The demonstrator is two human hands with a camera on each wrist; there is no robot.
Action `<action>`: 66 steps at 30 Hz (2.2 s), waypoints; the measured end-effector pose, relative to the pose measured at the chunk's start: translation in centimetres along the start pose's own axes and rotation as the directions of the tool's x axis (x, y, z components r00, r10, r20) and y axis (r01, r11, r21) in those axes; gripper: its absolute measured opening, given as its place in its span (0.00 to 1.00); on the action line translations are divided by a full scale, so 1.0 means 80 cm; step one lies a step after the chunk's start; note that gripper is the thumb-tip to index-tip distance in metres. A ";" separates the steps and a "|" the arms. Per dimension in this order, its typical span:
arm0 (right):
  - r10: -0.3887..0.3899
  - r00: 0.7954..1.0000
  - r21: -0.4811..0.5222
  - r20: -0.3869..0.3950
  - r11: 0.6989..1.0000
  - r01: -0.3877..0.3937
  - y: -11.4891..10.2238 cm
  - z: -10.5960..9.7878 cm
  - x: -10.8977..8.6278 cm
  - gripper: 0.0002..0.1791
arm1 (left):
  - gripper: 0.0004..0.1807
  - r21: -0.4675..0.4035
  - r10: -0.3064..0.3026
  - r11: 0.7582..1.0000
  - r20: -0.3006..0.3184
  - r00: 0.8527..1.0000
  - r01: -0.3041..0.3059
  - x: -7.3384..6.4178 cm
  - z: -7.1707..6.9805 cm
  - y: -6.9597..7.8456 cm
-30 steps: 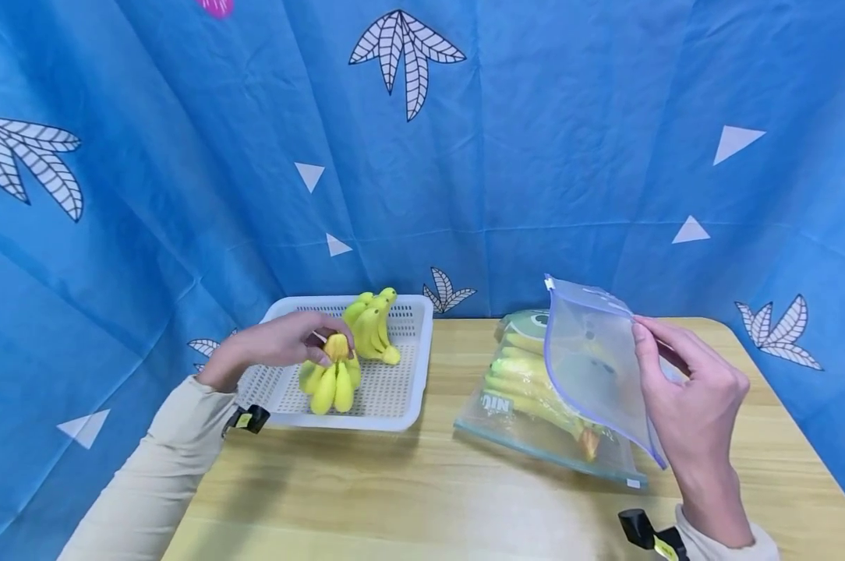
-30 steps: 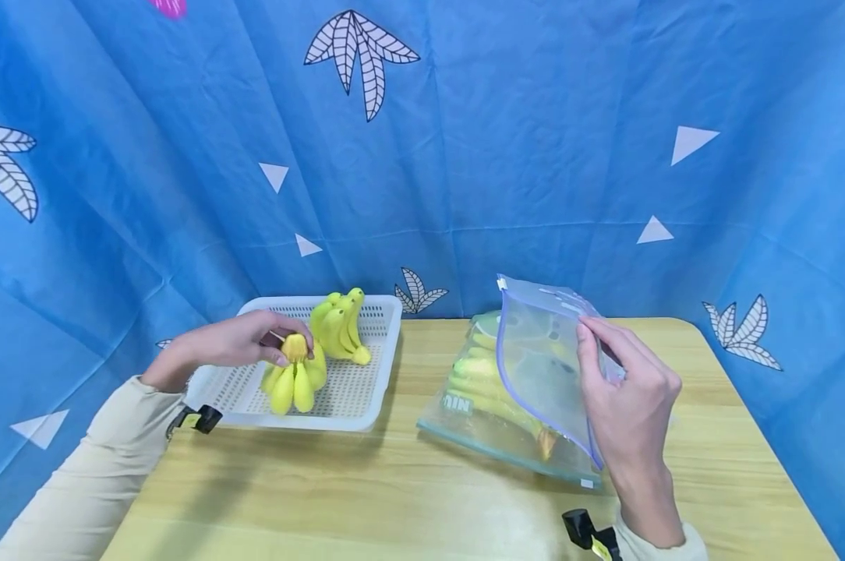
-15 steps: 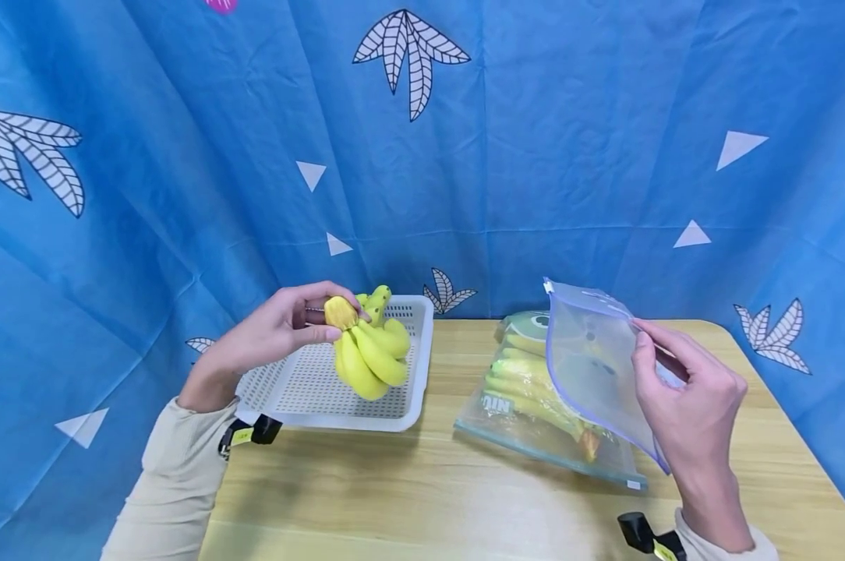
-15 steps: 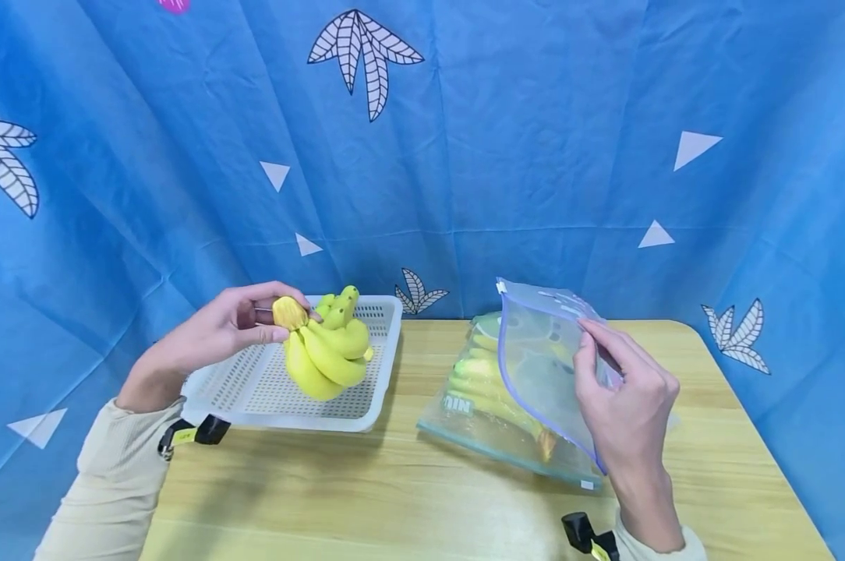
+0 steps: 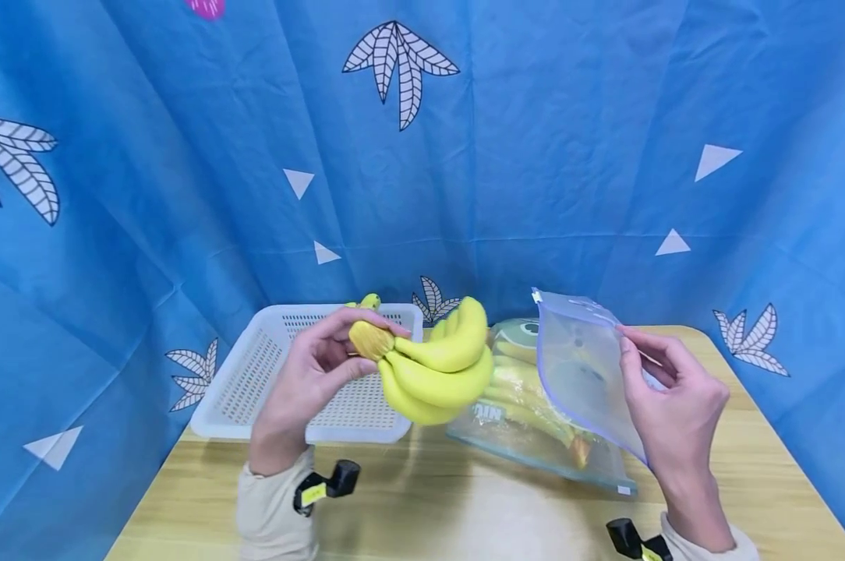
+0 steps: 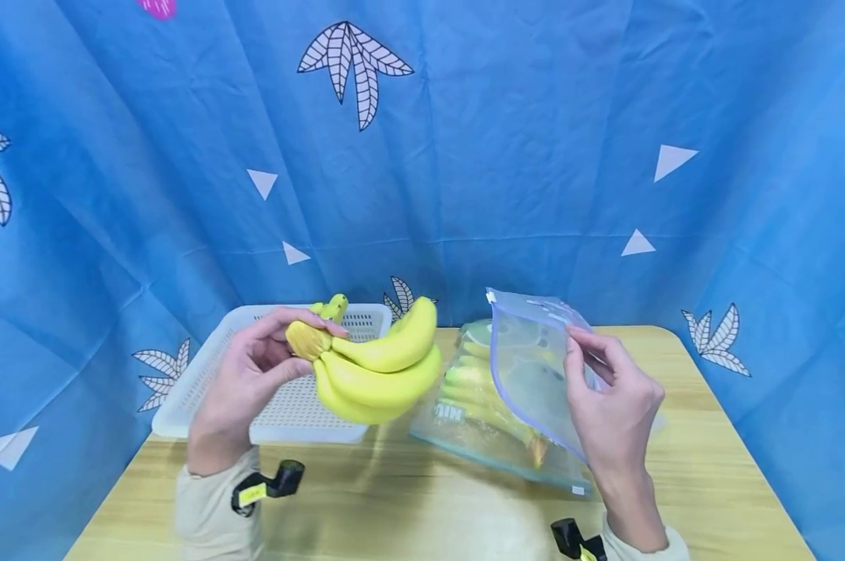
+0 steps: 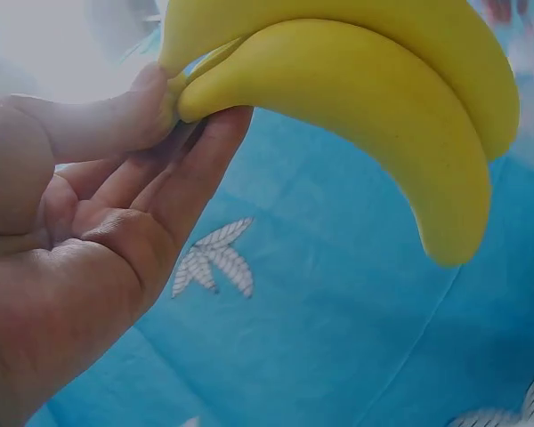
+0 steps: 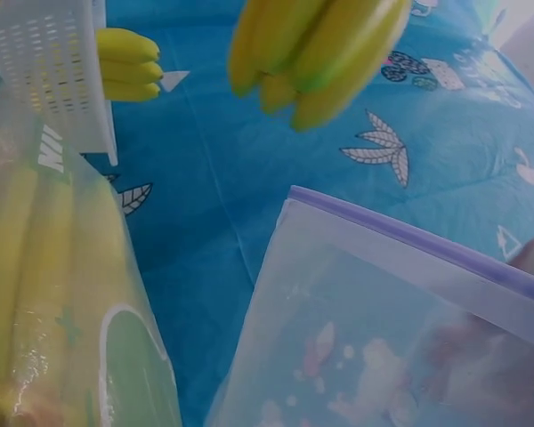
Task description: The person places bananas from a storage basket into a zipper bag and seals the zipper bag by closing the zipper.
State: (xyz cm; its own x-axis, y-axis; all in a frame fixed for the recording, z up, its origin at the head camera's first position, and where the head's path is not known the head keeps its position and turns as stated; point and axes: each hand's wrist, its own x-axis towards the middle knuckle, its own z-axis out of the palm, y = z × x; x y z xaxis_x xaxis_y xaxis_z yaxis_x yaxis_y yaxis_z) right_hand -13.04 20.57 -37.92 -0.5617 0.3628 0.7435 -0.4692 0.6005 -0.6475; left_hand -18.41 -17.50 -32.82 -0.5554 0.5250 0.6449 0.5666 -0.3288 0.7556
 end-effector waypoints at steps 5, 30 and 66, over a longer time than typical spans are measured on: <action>-0.024 1.000 -0.004 0.006 1.000 0.024 0.004 0.002 -0.001 0.11 | 0.20 -0.150 0.097 0.984 0.022 0.995 -0.092 0.006 0.034 -0.030; -0.092 0.995 0.052 0.032 0.995 0.090 -0.008 0.008 -0.003 0.14 | 0.20 -0.191 0.044 0.980 -0.023 0.999 -0.048 0.030 0.130 -0.121; -0.073 0.973 -0.413 0.219 0.896 0.160 -0.039 -0.015 -0.024 0.07 | 0.26 0.581 0.282 0.803 -0.174 0.944 -0.133 0.041 0.226 -0.187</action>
State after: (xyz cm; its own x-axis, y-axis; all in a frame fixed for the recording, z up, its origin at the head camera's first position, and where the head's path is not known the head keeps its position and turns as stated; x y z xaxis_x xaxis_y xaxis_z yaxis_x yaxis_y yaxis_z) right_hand -9.70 18.88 -37.12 -0.6618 0.1533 0.7338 -0.2289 0.8908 -0.3926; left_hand -17.69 3.38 -44.06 -0.4701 0.2662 0.8415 0.8825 0.1229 0.4540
